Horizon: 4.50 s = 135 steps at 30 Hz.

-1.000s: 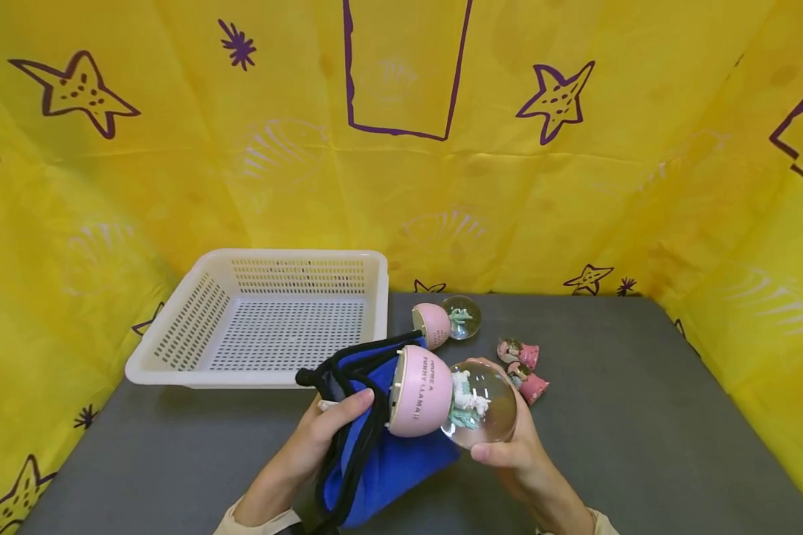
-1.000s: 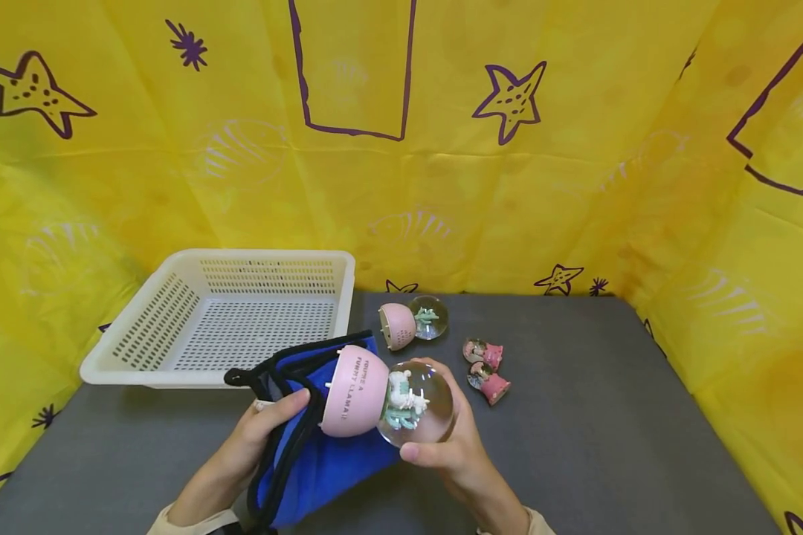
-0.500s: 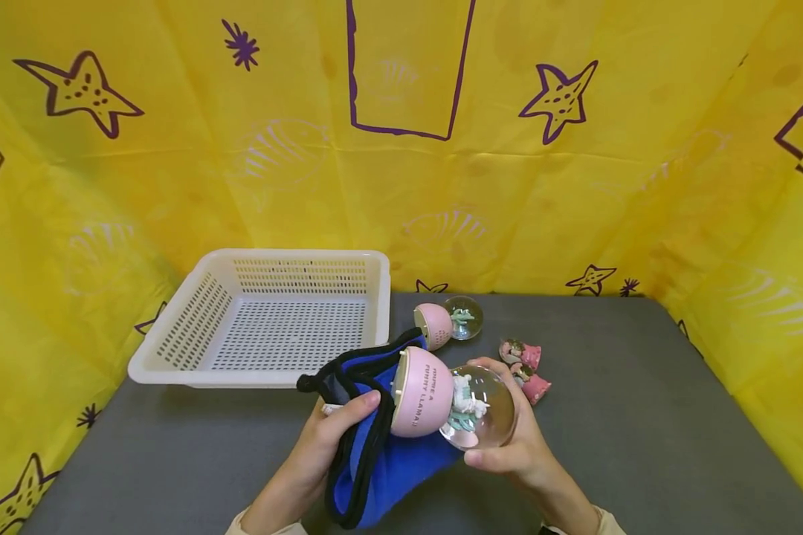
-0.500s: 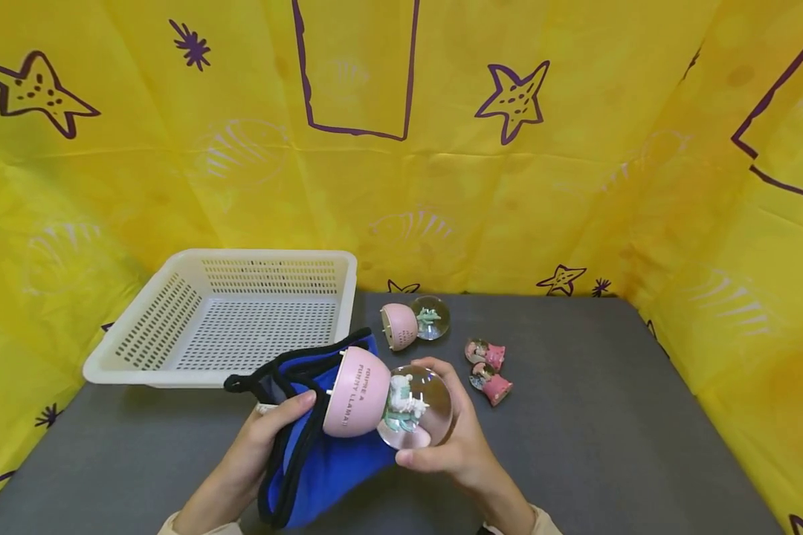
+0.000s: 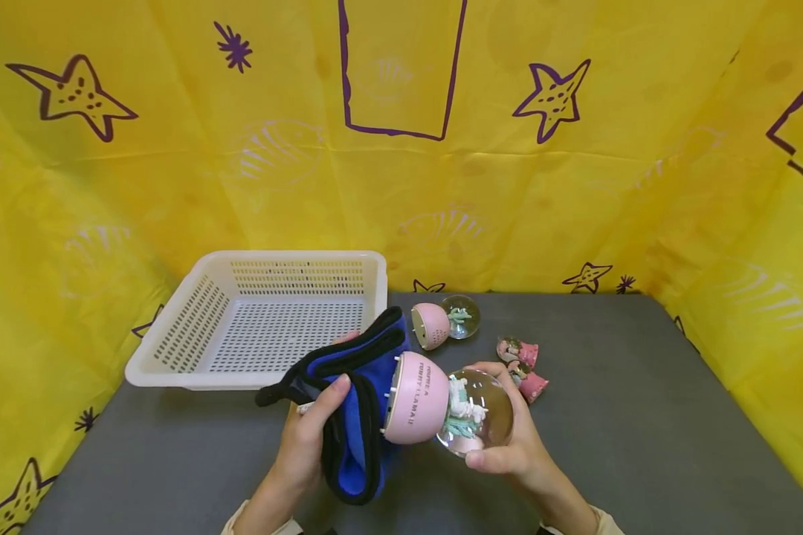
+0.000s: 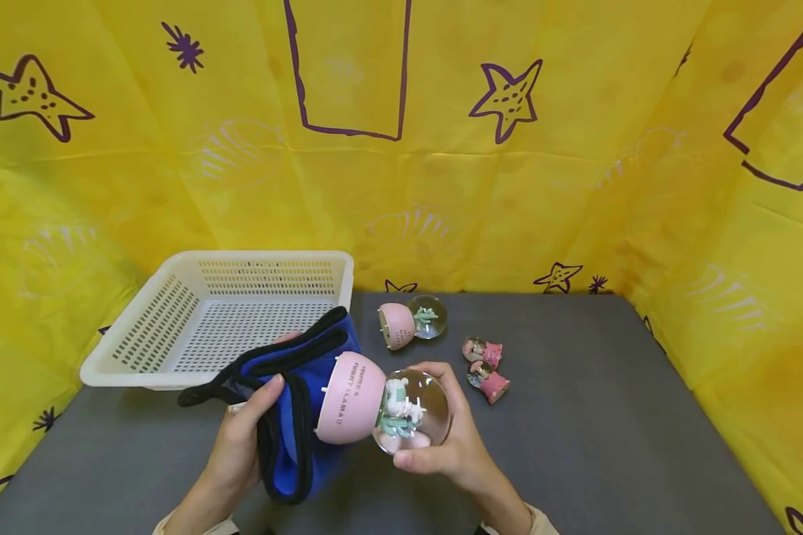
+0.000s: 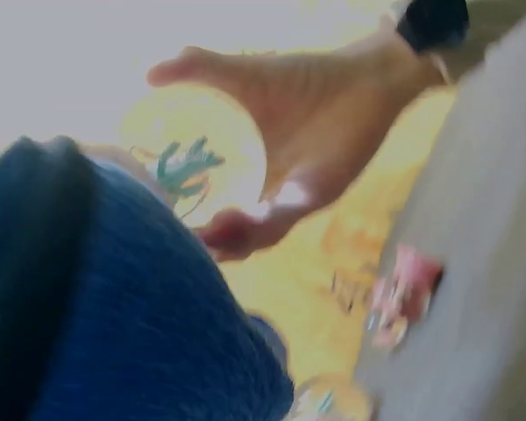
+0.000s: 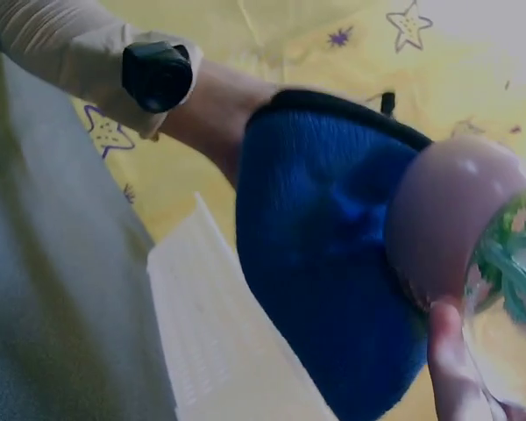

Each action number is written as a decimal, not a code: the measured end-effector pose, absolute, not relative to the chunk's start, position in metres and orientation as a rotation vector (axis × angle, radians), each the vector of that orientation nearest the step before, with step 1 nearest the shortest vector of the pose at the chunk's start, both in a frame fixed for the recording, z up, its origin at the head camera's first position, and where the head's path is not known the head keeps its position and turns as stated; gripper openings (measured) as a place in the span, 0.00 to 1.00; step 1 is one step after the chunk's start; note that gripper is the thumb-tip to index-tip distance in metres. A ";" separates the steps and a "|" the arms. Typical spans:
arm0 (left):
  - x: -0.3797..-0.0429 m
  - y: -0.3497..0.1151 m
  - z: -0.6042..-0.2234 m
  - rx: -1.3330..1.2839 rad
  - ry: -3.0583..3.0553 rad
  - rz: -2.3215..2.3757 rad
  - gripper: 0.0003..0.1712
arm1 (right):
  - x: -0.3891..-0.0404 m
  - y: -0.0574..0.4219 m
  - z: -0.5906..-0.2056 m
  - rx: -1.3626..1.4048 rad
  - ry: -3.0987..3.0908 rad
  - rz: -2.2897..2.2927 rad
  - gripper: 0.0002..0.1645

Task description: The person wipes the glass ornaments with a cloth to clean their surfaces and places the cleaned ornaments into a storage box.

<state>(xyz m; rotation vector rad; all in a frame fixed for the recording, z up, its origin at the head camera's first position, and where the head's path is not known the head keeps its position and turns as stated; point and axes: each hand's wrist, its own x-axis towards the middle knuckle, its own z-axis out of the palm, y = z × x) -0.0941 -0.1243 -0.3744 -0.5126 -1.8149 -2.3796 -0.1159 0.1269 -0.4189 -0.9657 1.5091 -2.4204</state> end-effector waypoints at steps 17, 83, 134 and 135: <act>-0.100 -0.124 -0.385 -0.846 -2.162 -1.458 0.34 | -0.110 0.119 -0.415 -0.767 1.740 -2.334 0.38; -0.098 -0.212 -0.349 -0.211 -1.994 -1.689 0.09 | -0.177 0.067 -0.372 -1.053 2.280 -2.236 0.53; -0.100 -0.218 -0.344 -0.095 -2.023 -1.522 0.11 | -0.244 -0.025 -0.406 -1.205 2.853 -1.020 0.47; -0.100 -0.218 -0.344 -0.102 -2.033 -1.513 0.11 | -0.245 -0.026 -0.406 -1.201 2.841 -1.030 0.47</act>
